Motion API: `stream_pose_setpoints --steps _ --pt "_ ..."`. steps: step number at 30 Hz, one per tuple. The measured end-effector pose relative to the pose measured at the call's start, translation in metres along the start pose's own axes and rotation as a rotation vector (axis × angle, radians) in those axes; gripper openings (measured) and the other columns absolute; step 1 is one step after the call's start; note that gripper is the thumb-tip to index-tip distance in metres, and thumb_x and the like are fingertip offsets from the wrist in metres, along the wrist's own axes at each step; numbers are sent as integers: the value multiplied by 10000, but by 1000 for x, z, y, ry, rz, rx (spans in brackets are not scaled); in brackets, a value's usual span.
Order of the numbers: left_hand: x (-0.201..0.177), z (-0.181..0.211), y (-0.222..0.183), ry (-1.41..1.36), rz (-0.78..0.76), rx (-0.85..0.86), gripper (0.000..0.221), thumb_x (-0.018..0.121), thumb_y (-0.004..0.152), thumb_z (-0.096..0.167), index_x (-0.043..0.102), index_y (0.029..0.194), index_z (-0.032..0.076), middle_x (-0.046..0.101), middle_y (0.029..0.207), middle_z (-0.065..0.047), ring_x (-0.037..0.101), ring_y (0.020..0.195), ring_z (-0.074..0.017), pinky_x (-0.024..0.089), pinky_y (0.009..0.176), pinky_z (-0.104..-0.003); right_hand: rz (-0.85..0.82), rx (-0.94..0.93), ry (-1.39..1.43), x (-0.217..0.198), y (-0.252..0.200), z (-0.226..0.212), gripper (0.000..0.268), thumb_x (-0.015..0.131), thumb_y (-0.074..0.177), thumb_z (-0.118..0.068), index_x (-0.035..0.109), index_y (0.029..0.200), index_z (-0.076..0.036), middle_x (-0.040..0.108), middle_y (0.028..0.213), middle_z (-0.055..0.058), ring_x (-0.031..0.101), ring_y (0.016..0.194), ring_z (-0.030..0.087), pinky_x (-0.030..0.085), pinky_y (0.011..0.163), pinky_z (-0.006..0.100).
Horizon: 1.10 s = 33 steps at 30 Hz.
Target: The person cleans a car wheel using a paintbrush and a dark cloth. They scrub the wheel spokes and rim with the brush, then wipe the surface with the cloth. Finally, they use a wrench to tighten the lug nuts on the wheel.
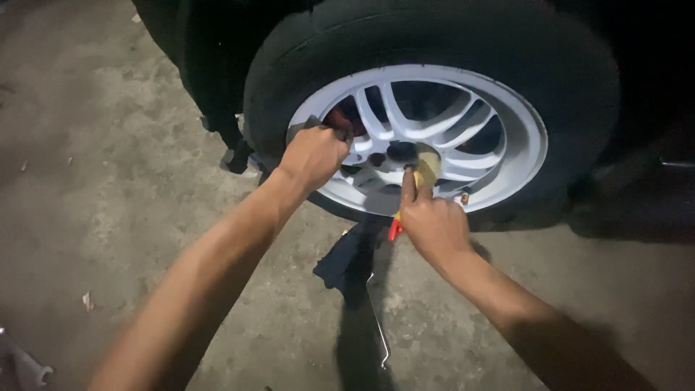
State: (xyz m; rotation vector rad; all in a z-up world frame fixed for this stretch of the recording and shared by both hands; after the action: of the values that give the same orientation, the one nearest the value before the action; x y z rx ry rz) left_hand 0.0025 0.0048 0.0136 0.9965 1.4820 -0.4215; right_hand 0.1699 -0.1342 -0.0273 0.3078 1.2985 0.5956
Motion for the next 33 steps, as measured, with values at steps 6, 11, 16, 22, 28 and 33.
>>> stream_pose_setpoints --steps 6,11,16,22,28,33 --pt "3 1 2 12 -28 -8 277 569 919 56 714 682 51 690 627 -148 703 569 -304 603 538 -417 149 -173 26 17 -3 4 435 606 856 -79 692 1281 -120 638 696 71 687 475 268 545 434 415" --pt "4 3 1 56 -64 15 266 599 941 96 725 707 78 695 632 -111 705 593 -263 604 548 -362 -497 -103 567 38 0 -8 209 661 858 -140 700 1063 -139 774 909 143 703 777 511 595 637 564" --pt "0 8 5 43 -100 -14 300 564 943 80 727 691 75 701 629 -123 713 582 -270 611 552 -394 -463 -282 385 69 -2 -32 414 672 893 -166 603 1278 -28 754 962 184 762 827 415 603 716 561" --pt "-4 7 5 23 -84 -39 277 604 939 93 735 694 84 707 627 -108 719 570 -248 615 562 -367 -152 -222 158 79 -27 -29 285 537 872 -126 596 1146 -73 702 699 44 725 512 294 570 468 486" --pt "-4 6 6 28 -69 -8 276 591 915 50 736 680 58 700 612 -138 711 547 -277 605 525 -389 -122 -271 95 107 -58 -7 340 558 889 -127 649 1217 -126 643 699 63 707 552 282 552 459 423" --pt "6 2 5 32 -27 -5 266 603 908 44 734 676 59 699 613 -140 707 541 -283 603 533 -385 -248 -131 147 109 -70 3 283 550 885 -119 712 1116 -105 674 718 80 725 545 326 545 429 443"
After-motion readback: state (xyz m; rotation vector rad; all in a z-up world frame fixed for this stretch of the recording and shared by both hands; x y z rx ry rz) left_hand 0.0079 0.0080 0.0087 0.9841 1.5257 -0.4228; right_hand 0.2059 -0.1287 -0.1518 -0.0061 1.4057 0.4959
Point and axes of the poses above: each hand's wrist, its own y-axis towards the middle knuckle, its own x-axis out of the palm, z = x × y, the point moved 3 cm from there along y, towards the middle knuckle
